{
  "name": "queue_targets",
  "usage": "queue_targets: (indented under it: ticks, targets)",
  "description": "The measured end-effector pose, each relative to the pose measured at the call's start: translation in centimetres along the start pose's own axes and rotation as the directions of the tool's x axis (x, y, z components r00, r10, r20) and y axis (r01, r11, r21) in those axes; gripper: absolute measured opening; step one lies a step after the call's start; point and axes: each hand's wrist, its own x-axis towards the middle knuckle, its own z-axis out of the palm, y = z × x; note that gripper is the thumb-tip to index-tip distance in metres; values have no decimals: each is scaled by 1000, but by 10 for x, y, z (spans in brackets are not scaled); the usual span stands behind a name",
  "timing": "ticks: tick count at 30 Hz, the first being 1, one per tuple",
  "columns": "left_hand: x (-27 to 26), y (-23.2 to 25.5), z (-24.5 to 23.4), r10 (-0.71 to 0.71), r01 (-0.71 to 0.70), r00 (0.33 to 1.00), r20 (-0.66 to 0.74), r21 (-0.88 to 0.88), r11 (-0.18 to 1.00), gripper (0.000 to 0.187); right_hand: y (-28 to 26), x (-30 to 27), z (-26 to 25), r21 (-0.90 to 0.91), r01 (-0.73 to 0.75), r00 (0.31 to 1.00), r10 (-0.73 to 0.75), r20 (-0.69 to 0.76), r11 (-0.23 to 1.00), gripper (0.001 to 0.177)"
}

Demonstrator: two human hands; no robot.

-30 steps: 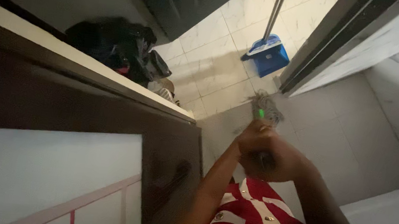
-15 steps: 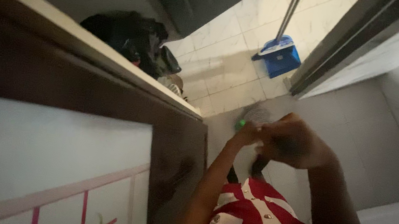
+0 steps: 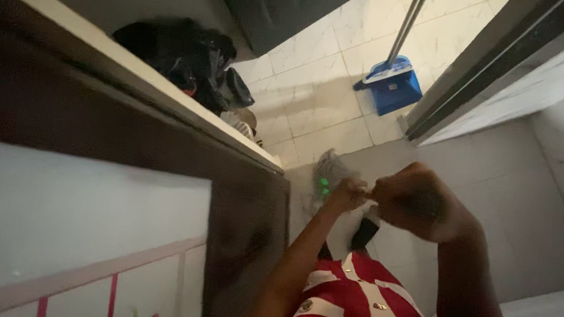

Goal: The person mops the floor in a bathroom using a mop, moving it around the toilet and bathtub areas.

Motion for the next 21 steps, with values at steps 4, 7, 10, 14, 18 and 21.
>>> queue_targets:
  ticks: [4,7,10,14,18,21]
  targets:
    - [31,8,14,48,-42,999,25,-185,982,33,0,1,3,-152,223,972,-231,-36,963,44]
    - [50,13,22,32,34,980,197,-324,946,32,-4,3,15,-248,176,978,-198,-66,953,38]
    - [58,17,28,47,44,966,254,-341,939,31,-5,11,23,-318,-21,998,0,-67,948,16]
    - [67,18,28,59,37,964,258,-352,935,29,-14,18,15,-310,-98,994,110,23,946,10]
    - [66,13,19,72,8,972,225,-335,942,28,-18,18,11,-286,-162,984,175,22,945,18]
    - [52,9,15,64,-7,980,187,-289,957,28,-26,13,8,-229,-149,989,148,-20,962,11]
